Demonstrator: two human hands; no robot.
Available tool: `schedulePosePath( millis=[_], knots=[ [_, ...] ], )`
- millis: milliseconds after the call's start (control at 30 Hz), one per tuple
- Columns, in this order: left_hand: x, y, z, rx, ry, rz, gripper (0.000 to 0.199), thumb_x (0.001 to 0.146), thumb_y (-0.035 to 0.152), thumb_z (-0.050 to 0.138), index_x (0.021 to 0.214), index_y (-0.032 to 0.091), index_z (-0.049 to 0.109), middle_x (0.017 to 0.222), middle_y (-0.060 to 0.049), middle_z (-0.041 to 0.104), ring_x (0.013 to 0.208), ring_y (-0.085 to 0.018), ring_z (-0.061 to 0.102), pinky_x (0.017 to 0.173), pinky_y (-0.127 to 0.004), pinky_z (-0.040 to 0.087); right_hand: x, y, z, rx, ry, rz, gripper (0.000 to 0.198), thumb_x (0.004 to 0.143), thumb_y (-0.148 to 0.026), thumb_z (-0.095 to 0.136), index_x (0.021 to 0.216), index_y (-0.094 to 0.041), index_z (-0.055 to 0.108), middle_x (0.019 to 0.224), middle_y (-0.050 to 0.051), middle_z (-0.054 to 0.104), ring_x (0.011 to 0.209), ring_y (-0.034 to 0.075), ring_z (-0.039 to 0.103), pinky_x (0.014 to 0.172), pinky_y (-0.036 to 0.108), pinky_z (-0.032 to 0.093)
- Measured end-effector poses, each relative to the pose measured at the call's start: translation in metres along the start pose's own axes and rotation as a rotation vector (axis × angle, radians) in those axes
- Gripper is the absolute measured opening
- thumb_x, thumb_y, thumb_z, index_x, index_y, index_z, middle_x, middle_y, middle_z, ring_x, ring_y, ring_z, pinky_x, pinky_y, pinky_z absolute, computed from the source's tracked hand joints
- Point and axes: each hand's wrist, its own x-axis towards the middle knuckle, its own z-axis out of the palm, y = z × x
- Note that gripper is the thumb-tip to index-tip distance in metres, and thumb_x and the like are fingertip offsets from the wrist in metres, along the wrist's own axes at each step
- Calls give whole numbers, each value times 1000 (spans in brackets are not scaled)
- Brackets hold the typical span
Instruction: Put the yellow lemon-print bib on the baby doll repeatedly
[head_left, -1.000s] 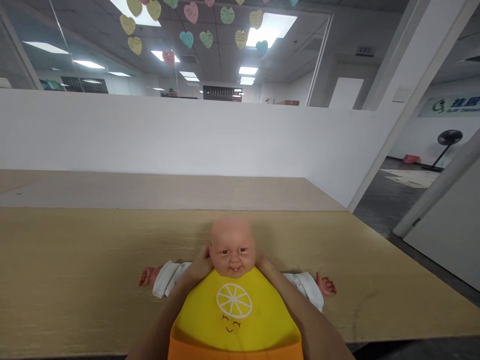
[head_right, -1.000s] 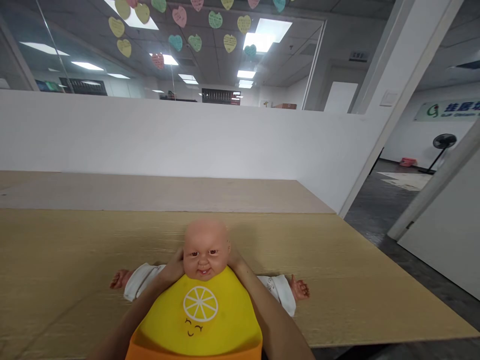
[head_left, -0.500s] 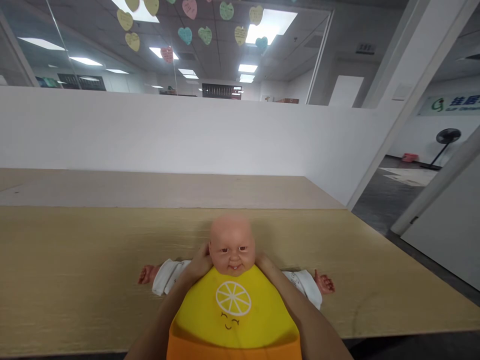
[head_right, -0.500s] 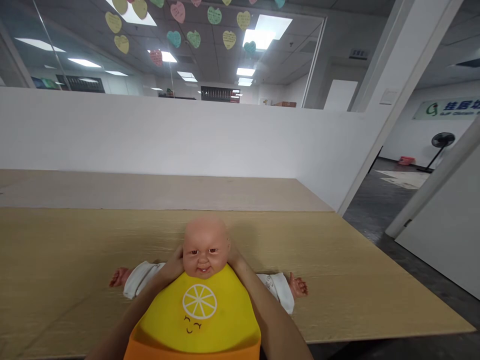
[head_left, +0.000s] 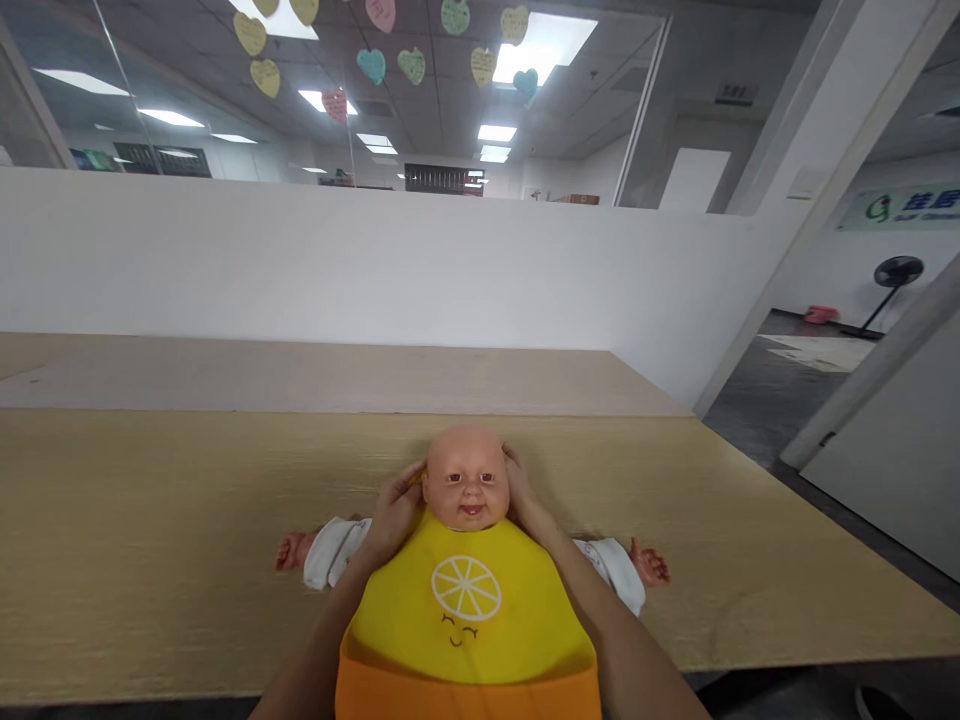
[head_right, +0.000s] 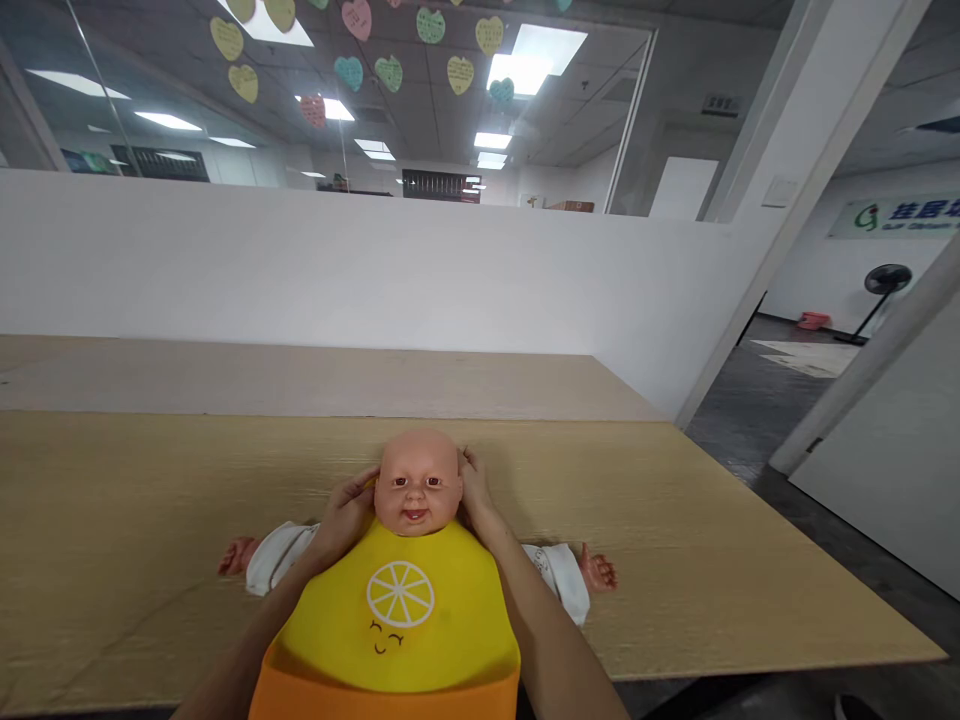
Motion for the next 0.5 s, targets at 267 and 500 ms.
schedulePosePath(
  millis=[267,500],
  knots=[
    [-5,7,0,137,134,10,52,69,31,48,113,11,66,120,-9,66,114,-27,57,103,-40,39,12,16,-9,125,46,-10,20,83,-39,41,67,-27,39,66,5,59,65,19,54,60,29,45],
    [-2,4,-1,216,94,7,54,66,28,44,111,12,69,117,-8,67,114,-28,57,103,-40,39,17,28,-9,-122,106,-6,19,83,-34,38,69,-22,43,65,4,57,65,17,53,58,25,40]
  ],
)
